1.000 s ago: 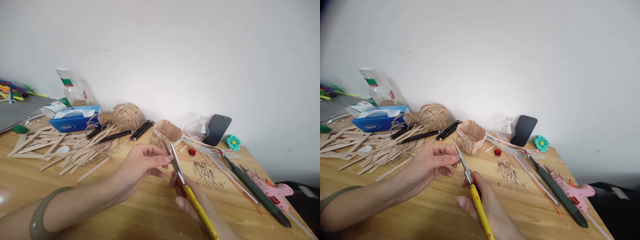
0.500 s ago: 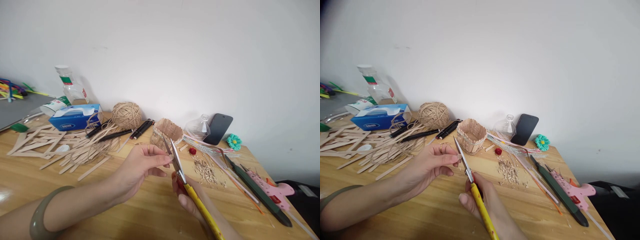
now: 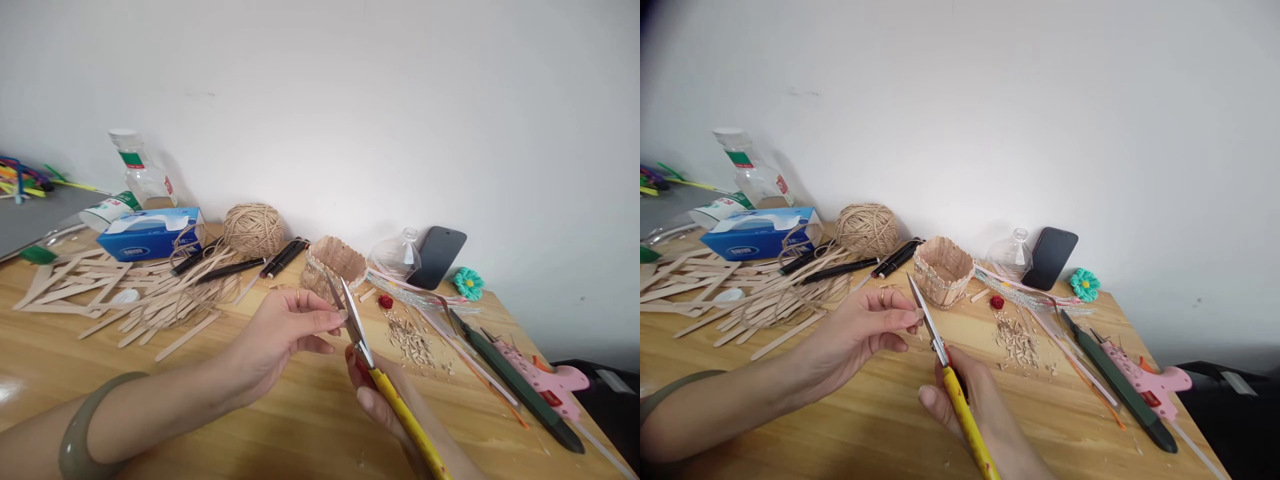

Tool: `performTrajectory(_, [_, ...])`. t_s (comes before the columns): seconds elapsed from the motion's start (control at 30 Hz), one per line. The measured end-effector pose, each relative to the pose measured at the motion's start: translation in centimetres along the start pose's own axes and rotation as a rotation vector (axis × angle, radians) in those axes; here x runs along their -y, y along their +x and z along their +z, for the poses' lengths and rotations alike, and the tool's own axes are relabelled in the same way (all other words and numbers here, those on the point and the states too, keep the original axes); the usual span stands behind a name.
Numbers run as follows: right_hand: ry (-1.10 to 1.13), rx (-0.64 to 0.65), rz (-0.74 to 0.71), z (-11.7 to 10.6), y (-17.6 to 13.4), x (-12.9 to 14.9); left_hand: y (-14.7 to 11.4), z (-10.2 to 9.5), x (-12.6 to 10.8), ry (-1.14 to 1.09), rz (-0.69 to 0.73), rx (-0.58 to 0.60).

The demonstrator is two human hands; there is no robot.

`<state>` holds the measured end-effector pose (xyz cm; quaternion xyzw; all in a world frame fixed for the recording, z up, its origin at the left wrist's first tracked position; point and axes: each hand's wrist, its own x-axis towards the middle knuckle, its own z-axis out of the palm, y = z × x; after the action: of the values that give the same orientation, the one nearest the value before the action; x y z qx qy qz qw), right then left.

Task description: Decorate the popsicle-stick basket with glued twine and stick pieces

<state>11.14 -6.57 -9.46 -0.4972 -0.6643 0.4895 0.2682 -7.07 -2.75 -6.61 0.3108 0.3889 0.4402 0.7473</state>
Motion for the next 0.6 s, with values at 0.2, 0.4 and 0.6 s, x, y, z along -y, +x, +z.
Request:
performTrajectory(0.2, [0.024, -0.031, -0.028, 0.25, 0.12, -0.12, 0.04, 0.08, 0.02, -0.005, -0.009, -0.004])
performTrajectory(0.4, [-0.003, 0.050, -0.004, -0.10, 0.54, 0.50, 0.03, 0.18, -0.21, 0.023, 0.022, -0.027])
performTrajectory(0.6, [-0.039, 0.087, -0.086, -0.30, 0.89, -0.41, -0.17, 0.21, -0.69, 0.112, 0.047, -0.039])
